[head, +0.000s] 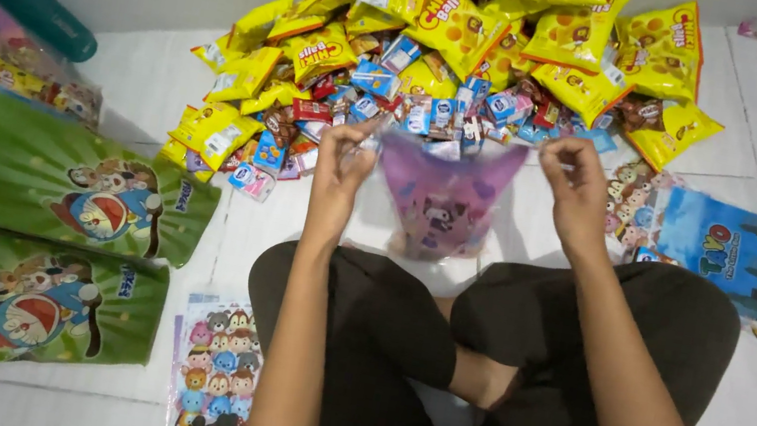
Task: The person is sorting and packing various small snack bags and items into decorative gift bags on the floor.
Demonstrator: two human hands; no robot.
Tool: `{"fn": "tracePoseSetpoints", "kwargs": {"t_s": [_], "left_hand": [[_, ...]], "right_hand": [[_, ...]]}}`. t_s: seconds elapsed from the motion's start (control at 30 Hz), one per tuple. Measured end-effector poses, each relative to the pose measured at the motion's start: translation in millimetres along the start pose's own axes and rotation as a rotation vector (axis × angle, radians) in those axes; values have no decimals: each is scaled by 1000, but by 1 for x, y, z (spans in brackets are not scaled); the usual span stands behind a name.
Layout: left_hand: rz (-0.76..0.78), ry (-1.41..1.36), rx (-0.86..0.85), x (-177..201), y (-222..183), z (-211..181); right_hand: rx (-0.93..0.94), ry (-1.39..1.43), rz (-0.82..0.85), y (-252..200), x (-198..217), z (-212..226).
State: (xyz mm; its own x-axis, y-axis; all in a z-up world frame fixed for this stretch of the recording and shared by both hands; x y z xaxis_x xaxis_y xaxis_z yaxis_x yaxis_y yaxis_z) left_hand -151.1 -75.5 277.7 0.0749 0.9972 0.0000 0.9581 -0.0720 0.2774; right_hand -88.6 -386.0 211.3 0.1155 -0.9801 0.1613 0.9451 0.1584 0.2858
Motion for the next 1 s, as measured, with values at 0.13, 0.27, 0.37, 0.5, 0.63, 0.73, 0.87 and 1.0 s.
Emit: {"fn": "tracePoseSetpoints", "kwargs": {"t_s": [0.13, 0.27, 0.37, 0.5, 0.63, 0.73, 0.87, 1.0], "left_hand": [[90, 123, 274, 14, -30, 110], [320, 338, 723, 1, -51, 266], [324, 374, 839, -7, -40, 306], [294, 365, 998, 0, -47, 365], [281, 176, 1020, -8, -41, 315], [333, 101, 1084, -12, -31, 263], [317, -79, 1014, -22, -12, 179], [293, -141, 980, -24, -11, 162]], "right_hand": [[-129, 75, 193, -26, -23, -58], [-604, -35, 492, -48, -67, -143], [-791, -121, 491, -39, -86, -170], [-942, -255, 390, -46, -85, -238], [-967, -10, 411, -40, -96, -190], [-982, 168, 412, -32, -97, -164], [-880, 371, 376, -29, -90, -149], [-806, 433, 283, -32, -79, -153]]}}
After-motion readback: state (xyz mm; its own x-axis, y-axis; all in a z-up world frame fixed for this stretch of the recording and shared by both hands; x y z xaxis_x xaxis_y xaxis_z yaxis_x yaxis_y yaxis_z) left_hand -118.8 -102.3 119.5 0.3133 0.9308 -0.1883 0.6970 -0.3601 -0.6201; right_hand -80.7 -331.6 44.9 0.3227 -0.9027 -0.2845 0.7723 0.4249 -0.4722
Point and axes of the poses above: each hand's wrist, its own y-axis towards the middle knuckle, its own x-axis out of the back of the hand, z = x × y, the point moved 3 cm from there along y, towards the middle knuckle, and after that the axes turned 14 degrees about z, right-handed, at the moved point
